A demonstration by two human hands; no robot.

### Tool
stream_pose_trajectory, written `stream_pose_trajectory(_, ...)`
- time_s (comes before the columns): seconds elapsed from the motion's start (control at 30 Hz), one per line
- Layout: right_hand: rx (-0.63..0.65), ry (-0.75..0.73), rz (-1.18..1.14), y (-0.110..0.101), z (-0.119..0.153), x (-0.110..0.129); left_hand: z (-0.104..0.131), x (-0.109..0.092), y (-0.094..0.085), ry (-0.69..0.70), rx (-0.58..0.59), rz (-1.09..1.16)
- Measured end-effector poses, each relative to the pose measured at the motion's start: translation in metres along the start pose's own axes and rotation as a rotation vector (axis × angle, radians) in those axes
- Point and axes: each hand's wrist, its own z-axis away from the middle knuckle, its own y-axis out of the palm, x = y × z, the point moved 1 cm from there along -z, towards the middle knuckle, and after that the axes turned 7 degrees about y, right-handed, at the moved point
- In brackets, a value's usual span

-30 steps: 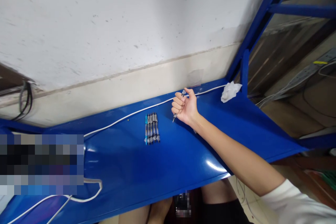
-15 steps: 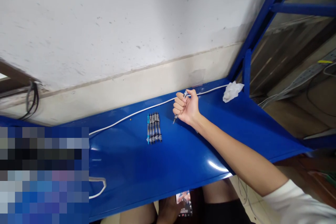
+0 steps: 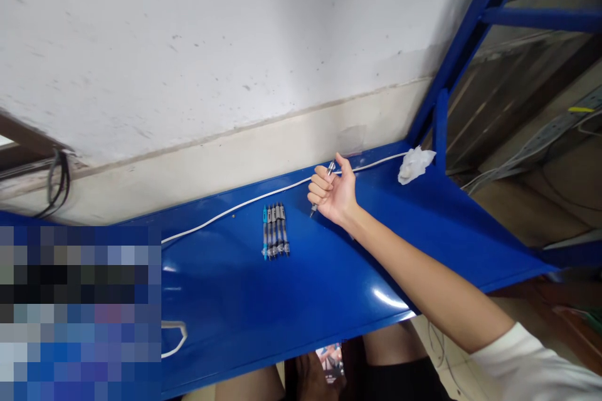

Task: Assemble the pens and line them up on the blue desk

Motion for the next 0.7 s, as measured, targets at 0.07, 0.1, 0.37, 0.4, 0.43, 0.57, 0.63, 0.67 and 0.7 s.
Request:
stream_pose_trajectory(0.07, 0.008, -0.004, -0.006, 0.002, 0.000, 0.000, 0.000, 0.000, -0.003, 0.002, 0.044, 0.016)
stream_pose_trajectory(0.1, 0.012, -0.006, -0.010, 0.003, -0.001, -0.001, 0.000, 0.001, -0.005, -0.004, 0.060, 0.023)
stream_pose_trajectory(0.37, 0.008, -0.072, -0.069, -0.001, -0.011, -0.007, -0.010, -0.004, -0.016, -0.070, -0.038, 0.130)
stream_pose_trajectory(0.4, -0.025, -0.081, -0.055, -0.002, -0.013, -0.009, -0.012, -0.005, -0.015, -0.060, -0.070, 0.141)
stream_pose_trajectory(0.43, -0.060, -0.088, -0.028, -0.003, -0.014, -0.010, -0.014, -0.004, -0.014, -0.047, -0.101, 0.150)
stream_pose_trajectory(0.57, -0.081, -0.118, 0.160, -0.003, -0.014, -0.016, -0.025, -0.001, -0.001, -0.032, -0.206, 0.175)
stream_pose_trajectory(0.63, -0.046, -0.141, 0.255, 0.000, -0.013, -0.019, -0.030, 0.001, 0.006, -0.039, -0.266, 0.211)
stream_pose_trajectory(0.67, -0.038, -0.150, 0.297, 0.002, -0.012, -0.020, -0.032, 0.002, 0.009, -0.041, -0.301, 0.248)
stream_pose_trajectory(0.7, -0.035, -0.158, 0.334, 0.003, -0.012, -0.021, -0.033, 0.002, 0.011, -0.040, -0.349, 0.299)
